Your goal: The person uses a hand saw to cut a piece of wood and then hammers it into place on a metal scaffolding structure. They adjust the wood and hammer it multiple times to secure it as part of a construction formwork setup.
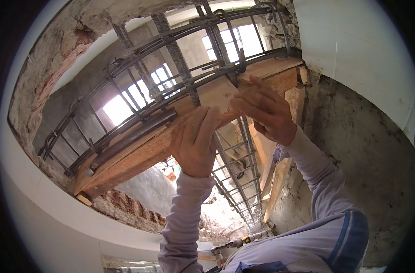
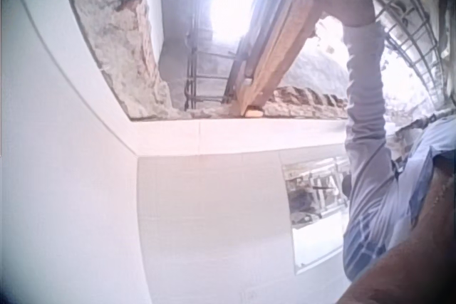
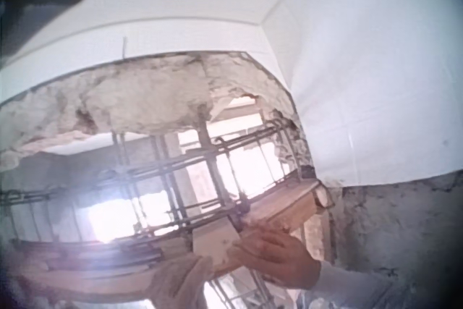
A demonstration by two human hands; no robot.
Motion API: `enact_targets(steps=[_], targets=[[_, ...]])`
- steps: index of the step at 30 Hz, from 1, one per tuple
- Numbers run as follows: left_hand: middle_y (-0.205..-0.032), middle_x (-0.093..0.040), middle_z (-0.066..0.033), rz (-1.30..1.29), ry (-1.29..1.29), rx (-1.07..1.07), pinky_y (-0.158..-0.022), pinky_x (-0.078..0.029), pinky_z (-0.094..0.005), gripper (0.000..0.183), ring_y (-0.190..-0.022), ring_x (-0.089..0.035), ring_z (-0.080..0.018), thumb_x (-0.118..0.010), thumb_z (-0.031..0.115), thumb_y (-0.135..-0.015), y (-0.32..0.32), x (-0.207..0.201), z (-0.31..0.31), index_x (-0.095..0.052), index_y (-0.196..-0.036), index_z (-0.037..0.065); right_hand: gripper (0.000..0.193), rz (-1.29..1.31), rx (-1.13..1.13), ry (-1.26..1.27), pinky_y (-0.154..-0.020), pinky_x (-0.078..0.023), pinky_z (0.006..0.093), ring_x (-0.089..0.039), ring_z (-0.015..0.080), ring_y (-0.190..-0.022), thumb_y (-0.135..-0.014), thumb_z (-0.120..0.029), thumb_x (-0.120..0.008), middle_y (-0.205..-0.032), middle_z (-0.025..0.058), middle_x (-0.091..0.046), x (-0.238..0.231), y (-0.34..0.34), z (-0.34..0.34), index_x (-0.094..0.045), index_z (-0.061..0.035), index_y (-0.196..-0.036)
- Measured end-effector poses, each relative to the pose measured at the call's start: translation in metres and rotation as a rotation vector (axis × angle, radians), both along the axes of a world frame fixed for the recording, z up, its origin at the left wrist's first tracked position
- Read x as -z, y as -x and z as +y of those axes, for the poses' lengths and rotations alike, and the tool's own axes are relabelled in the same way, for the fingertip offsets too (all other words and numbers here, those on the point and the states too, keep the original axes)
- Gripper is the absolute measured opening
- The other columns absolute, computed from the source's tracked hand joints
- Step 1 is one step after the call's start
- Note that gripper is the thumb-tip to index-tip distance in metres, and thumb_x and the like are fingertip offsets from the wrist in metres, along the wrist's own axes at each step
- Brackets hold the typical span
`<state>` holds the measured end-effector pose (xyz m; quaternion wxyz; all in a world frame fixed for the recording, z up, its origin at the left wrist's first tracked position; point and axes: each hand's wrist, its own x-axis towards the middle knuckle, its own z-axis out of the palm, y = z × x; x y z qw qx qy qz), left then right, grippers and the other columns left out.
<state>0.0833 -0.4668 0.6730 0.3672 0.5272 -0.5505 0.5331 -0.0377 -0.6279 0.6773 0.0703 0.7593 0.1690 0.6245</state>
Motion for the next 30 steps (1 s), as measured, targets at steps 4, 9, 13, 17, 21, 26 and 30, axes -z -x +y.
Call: enact_targets(steps=[4,9,13,17,21,26,30], targets=[[-0.098,-0.065,-0.0041,-0.001,-0.008,0.005,-0.071,-0.051,-0.0349,0.029,-0.085,-0.064,-0.0235,-0.065,0.002,-0.072,0.003,-0.005,-0.003,-0.066,-0.099,0.013,0.046,-0.007,-0.073,-0.052,-0.104,-0.04,0.0496,-0.063,0.0256,-0.097,-0.068,0.01,-0.054,-0.102,0.0086,-0.065,0.0,-0.002,-0.007,-0.062,-0.0081,-0.109],[-0.1,-0.065,-0.0029,-0.03,0.009,-0.046,-0.068,-0.049,-0.0343,0.026,-0.086,-0.064,-0.0222,-0.065,0.004,-0.074,0.0,-0.007,-0.012,-0.064,-0.098,0.014,0.038,-0.04,-0.016,-0.073,-0.103,-0.04,0.0497,-0.063,0.0262,-0.097,-0.074,0.007,-0.056,-0.101,0.0086,-0.065,0.001,0.004,-0.002,-0.062,-0.0085,-0.108],[-0.1,-0.066,-0.0025,-0.04,-0.018,-0.053,-0.07,-0.048,-0.0341,0.024,-0.087,-0.064,-0.0222,-0.064,0.005,-0.076,0.0,-0.008,-0.012,-0.064,-0.098,0.014,0.033,-0.055,-0.066,-0.105,-0.102,-0.041,0.0494,-0.063,0.0259,-0.097,-0.077,0.002,-0.058,-0.101,0.0079,-0.065,0.006,-0.004,-0.002,-0.062,-0.0085,-0.108],[-0.1,-0.067,-0.0028,-0.103,-0.016,-0.024,-0.07,-0.047,-0.0344,0.024,-0.088,-0.065,-0.0226,-0.063,0.006,-0.077,-0.002,-0.008,-0.012,-0.064,-0.1,0.012,0.032,-0.058,-0.07,-0.029,-0.101,-0.043,0.0483,-0.063,0.0262,-0.096,-0.078,0.002,-0.058,-0.1,0.0082,-0.065,0.007,-0.004,-0.012,-0.062,-0.008,-0.108],[-0.098,-0.067,-0.0047,-0.137,-0.013,0.034,-0.07,-0.048,-0.0347,0.026,-0.087,-0.065,-0.0241,-0.063,0.006,-0.076,-0.001,-0.009,-0.018,-0.065,-0.102,0.012,0.035,-0.06,-0.058,-0.038,-0.101,-0.043,0.0471,-0.063,0.0257,-0.095,-0.074,0.001,-0.061,-0.103,0.0075,-0.065,0.005,0.0,-0.022,-0.062,-0.009,-0.108],[-0.096,-0.067,-0.0058,-0.147,-0.017,0.049,-0.069,-0.049,-0.0352,0.031,-0.085,-0.065,-0.0242,-0.063,0.005,-0.071,-0.008,-0.007,-0.019,-0.066,-0.101,0.012,0.034,0.04,0.116,-0.099,-0.101,-0.042,0.0469,-0.062,0.0262,-0.096,-0.076,-0.008,-0.066,-0.105,0.0063,-0.065,-0.002,0.019,-0.002,-0.062,-0.0111,-0.109],[-0.094,-0.066,-0.0053,-0.152,0.098,0.059,-0.073,-0.048,-0.0382,0.031,-0.089,-0.064,-0.0245,-0.063,0.007,-0.067,-0.014,-0.004,-0.026,-0.066,-0.097,0.013,0.024,0.035,-0.028,0.025,-0.091,-0.046,0.0424,-0.061,0.024,-0.095,-0.084,-0.014,-0.059,-0.104,0.0076,-0.065,-0.05,0.043,0.045,-0.063,-0.0107,-0.107]])
